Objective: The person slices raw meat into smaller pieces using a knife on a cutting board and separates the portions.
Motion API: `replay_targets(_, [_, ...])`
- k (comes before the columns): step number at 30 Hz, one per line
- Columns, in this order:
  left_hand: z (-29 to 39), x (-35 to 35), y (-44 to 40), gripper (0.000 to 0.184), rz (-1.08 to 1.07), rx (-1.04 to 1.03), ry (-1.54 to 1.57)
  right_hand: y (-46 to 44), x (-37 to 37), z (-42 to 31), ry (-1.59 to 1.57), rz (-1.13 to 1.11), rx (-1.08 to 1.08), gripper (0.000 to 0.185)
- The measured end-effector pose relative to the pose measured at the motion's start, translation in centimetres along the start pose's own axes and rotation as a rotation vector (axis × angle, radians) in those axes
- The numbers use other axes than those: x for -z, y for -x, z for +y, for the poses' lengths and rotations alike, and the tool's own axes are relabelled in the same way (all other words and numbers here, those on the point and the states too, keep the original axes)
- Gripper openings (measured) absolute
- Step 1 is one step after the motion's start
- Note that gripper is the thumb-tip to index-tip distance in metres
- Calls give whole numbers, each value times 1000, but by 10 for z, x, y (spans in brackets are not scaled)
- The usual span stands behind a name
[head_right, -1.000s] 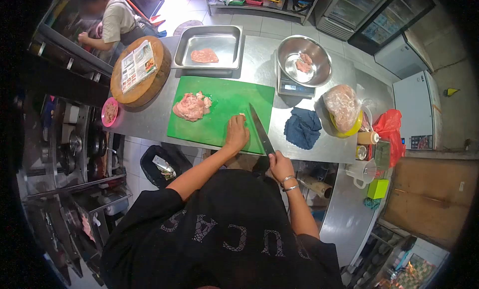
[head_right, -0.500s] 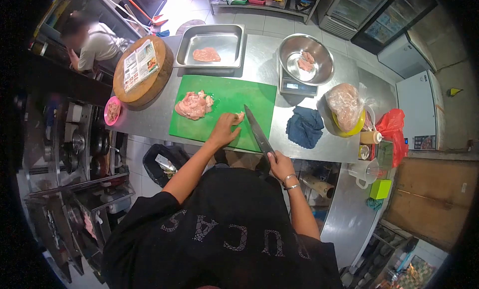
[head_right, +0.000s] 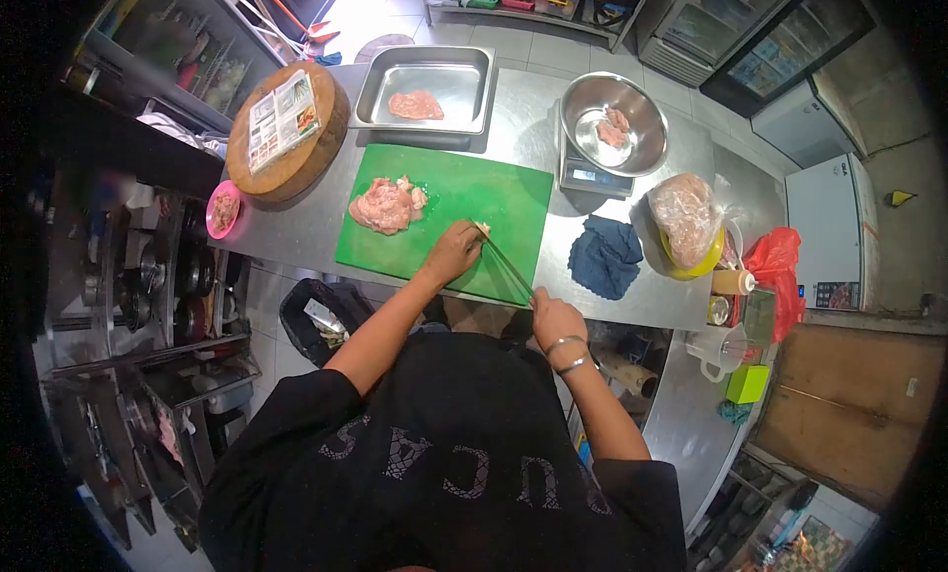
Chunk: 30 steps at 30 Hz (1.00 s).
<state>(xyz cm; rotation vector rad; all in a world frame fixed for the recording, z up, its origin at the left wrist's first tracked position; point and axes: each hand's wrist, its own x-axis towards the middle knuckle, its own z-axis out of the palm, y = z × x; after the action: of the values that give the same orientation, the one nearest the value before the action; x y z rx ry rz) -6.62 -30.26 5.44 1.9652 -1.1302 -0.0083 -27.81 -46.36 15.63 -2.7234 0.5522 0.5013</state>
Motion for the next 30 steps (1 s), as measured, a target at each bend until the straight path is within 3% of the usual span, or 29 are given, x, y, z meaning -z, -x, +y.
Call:
replay_targets(5, [-3, 3, 4, 22, -37, -15, 17, -51, -60, -7, -133, 64, -1, 26])
replay_targets(9, [8, 18, 13, 24, 4, -76, 52, -45, -55, -9, -193, 122, 10, 25])
replay_targets(11, [7, 21, 17, 23, 50, 16, 50, -30, -38, -9, -177, 139, -9, 25])
replay_targets(16, [-4, 18, 17, 21, -19, 16, 31, 7, -12, -9, -94, 54, 18, 25])
replay_targets(27, [-6, 22, 16, 21, -84, -68, -3, -47, -63, -29, -237, 140, 56, 24])
replay_targets(30, [-2, 32, 23, 24, 17, -46, 114, -36, -50, -28, -235, 187, 29, 25])
